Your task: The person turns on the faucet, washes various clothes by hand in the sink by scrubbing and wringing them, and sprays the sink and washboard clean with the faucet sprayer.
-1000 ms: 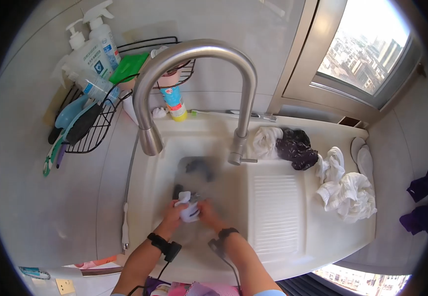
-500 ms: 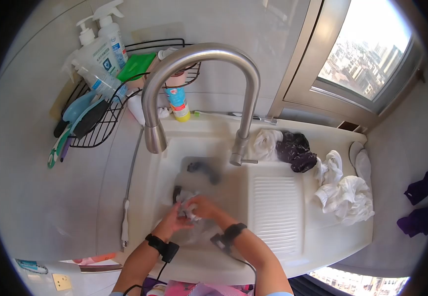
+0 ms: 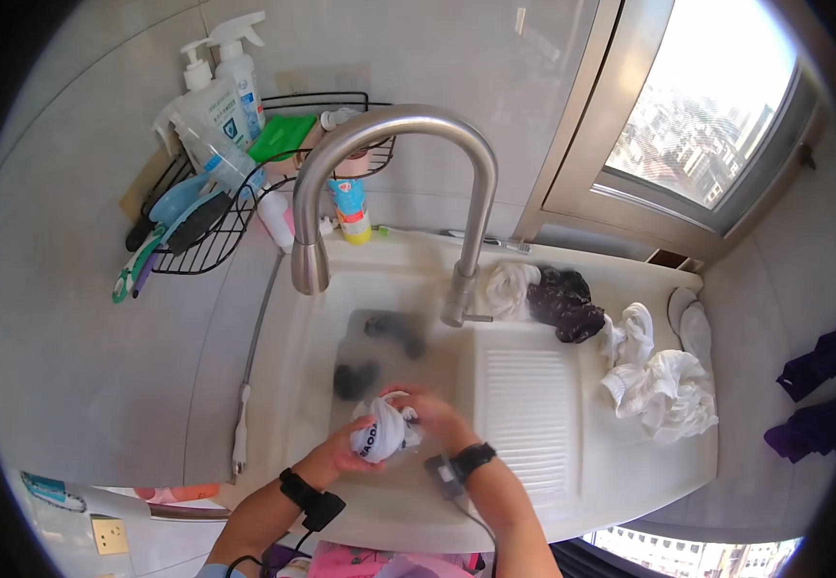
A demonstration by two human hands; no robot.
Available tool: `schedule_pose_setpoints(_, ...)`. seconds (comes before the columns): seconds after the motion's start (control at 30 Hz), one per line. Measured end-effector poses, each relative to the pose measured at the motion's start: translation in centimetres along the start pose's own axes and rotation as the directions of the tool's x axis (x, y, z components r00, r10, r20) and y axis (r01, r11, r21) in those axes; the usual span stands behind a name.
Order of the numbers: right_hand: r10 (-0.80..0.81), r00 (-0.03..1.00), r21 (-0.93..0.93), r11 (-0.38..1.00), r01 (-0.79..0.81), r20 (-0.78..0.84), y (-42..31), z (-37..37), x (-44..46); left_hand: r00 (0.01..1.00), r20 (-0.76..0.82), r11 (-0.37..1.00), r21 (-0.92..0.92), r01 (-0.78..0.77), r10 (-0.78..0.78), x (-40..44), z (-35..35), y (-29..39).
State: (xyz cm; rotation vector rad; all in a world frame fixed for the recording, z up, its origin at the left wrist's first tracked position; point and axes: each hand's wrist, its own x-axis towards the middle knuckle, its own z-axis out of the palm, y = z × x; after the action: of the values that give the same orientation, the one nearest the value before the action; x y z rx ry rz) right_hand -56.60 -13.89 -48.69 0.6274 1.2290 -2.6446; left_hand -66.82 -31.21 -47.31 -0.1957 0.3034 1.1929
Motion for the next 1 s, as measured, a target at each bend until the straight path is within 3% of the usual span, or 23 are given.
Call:
schedule_pose_setpoints(0.03, -0.038, 0.999, 0.004, 0.999, 0.038, -0.022, 1.2, -0.1, 0.4, 0.998, -0.054, 1.000, -0.003, -0.011, 0.011, 0.5, 0.2, -0.3)
schedule_pose_setpoints(0.07, -0.116, 0.993, 0.190, 0.975, 0.118, -0.021, 1.5, 0.9, -0.2, 0.999, -0.008, 0.999, -0.015, -0.035, 0.035, 0.7, 0.2, -0.5)
schedule_pose_setpoints(0.13, -0.263, 0.962, 0.543, 0.800, 0.256, -0.067, 2.3, 3.7, -1.9, 0.995, 0.074, 0.997, -0.041, -0.071, 0.074, 0.7, 0.2, -1.0)
schedule_pose_setpoints(0.23, -0.281, 0.958, 0.751, 0.618, 0.232, -0.065, 5.8, 3.6, -1.5, 0.950, 0.284, 0.972, -0.224, -0.068, 0.132, 1.1, 1.8, -2.1)
schedule_pose_setpoints(0.3, -0.464, 0.885, 0.762, 0.586, 0.275, 0.037, 2.9, 6.6, -2.5, 0.963, 0.197, 0.962, -0.236, -0.134, 0.182, 0.4, 6.0, -3.1)
schedule_pose_setpoints(0.4, -0.517, 0.854, 0.599, 0.702, 0.386, 0.055, -0.6, 7.9, -3.1, 0.967, 0.153, 0.959, -0.231, -0.167, 0.206, 0.4, 5.7, -3.7)
schedule_pose_setpoints(0.47, -0.426, 0.904, 0.359, 0.848, 0.391, 0.022, -1.5, 6.8, -2.7, 0.955, 0.191, 0.963, -0.191, -0.192, 0.228, 0.3, 4.5, -3.1)
schedule_pose_setpoints(0.53, -0.269, 0.962, 0.062, 0.961, 0.271, -0.048, -1.2, 4.3, -1.6, 0.928, 0.261, 0.962, -0.130, -0.239, 0.266, -0.2, 4.2, -2.1)
schedule_pose_setpoints(0.57, -0.276, 0.937, 0.021, 0.958, 0.287, -0.213, -2.4, 6.6, -2.3, 0.956, 0.144, 0.965, 0.028, -0.260, 0.254, -0.9, 5.2, -1.6)
schedule_pose_setpoints(0.6, -0.278, 0.927, -0.095, 0.960, 0.262, -0.251, -2.9, 6.6, -1.8, 0.966, 0.026, 0.948, 0.190, -0.256, 0.256, -1.9, 7.2, -1.0)
schedule_pose_setpoints(0.63, -0.283, 0.915, -0.209, 0.951, 0.229, -0.287, -3.2, 6.4, -1.3, 0.958, -0.092, 0.912, 0.344, -0.225, 0.271, -2.3, 8.4, -0.5)
schedule_pose_setpoints(0.7, -0.376, 0.846, -0.466, 0.867, 0.178, -0.377, -3.6, 6.3, -0.2, 0.957, -0.083, 0.863, 0.460, -0.209, 0.277, -1.0, 7.0, 0.5)
schedule_pose_setpoints(0.8, -0.401, 0.818, -0.782, 0.617, -0.092, -0.413, -4.6, 5.9, 0.3, 0.932, -0.074, 0.752, 0.615, -0.238, 0.355, 0.6, 6.1, 1.4)
schedule_pose_setpoints(0.83, -0.496, 0.784, -0.836, 0.545, -0.054, -0.374, -3.7, 5.1, 0.9, 0.917, -0.067, 0.707, 0.660, -0.255, 0.394, 1.2, 5.8, 1.6)
schedule_pose_setpoints(0.9, -0.669, 0.696, -0.927, 0.376, 0.012, -0.262, -1.8, 3.4, 2.4, 0.865, -0.116, 0.393, 0.914, -0.099, 0.488, 2.9, 4.0, 2.1)
schedule_pose_setpoints(1.0, -0.599, 0.689, -0.874, 0.475, -0.105, -0.408, -1.6, 3.5, 3.2, 0.730, -0.107, -0.112, 0.963, 0.246, 0.675, 2.8, 4.9, 3.0)
